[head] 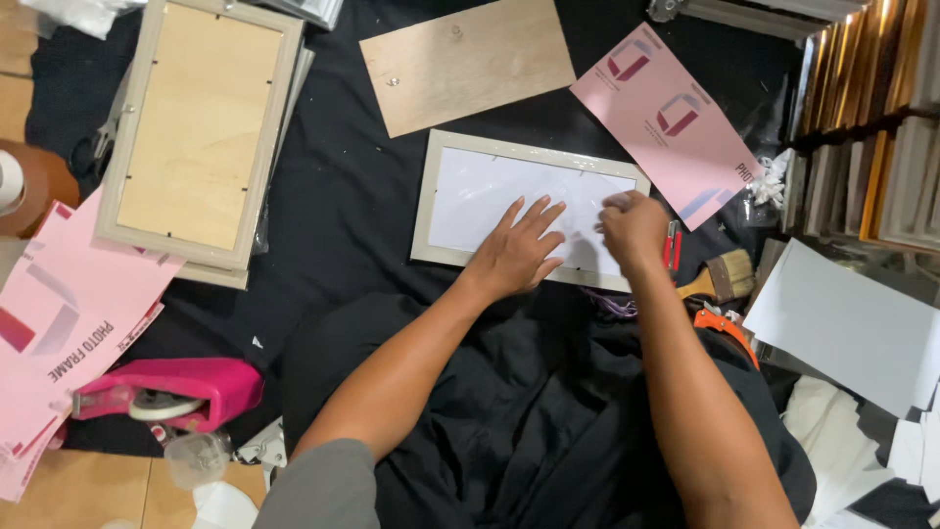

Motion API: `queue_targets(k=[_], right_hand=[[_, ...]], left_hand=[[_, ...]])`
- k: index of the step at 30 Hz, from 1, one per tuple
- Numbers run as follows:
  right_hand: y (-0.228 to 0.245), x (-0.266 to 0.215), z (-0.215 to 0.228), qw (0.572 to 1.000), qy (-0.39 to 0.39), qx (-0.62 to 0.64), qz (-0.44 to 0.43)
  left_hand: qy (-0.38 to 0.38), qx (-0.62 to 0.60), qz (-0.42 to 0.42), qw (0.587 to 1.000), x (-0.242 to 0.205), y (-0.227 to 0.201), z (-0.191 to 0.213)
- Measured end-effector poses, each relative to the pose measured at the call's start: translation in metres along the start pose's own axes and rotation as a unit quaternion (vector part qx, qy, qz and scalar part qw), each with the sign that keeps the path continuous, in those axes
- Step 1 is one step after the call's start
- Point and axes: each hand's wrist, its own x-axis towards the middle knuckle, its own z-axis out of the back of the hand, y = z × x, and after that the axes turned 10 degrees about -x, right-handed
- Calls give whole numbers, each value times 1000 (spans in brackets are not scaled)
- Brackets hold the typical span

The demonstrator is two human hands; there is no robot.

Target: The person assembles a photo frame by removing the back panel, cleaning the glass with a brush, inserting a white backing sheet, and reattaching the back panel. The person uses a utility knife to pry off the back and a brush to wipe the glass surface.

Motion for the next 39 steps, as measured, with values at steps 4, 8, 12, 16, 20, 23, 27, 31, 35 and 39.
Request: queue_targets(k=[4, 8, 12, 16, 20, 23, 27, 31, 35, 39], right_hand=[[-34, 23, 10, 988, -12, -150, -40], [-28, 23, 24, 985, 13, -146, -93], [9, -4, 37, 987, 74, -78, -120], [-27, 17, 16, 954, 103, -267, -88], [-26, 22, 18, 953, 103, -262, -112], [-32, 23, 22, 947, 61, -293, -118], [24, -15, 53, 963, 36, -235, -125], [41, -28, 57, 963, 101, -221, -121], [36, -28, 54, 959, 95, -225, -141], [20, -18, 45, 962, 82, -221, -136]], left_hand=[[53, 16, 41, 998, -2, 0, 10], [190, 40, 97, 976, -6, 1, 13], [244, 15, 113, 963, -1, -4, 19], [267, -43, 151, 951, 8, -4, 28], [181, -116, 227, 950, 19, 26, 44], [74, -78, 379, 919, 16, 72, 88], [-23, -4, 406, 914, -22, 114, 138], [8, 13, 503, 864, -28, 124, 140], [31, -46, 529, 847, -22, 118, 121], [23, -85, 531, 843, -13, 100, 125]])
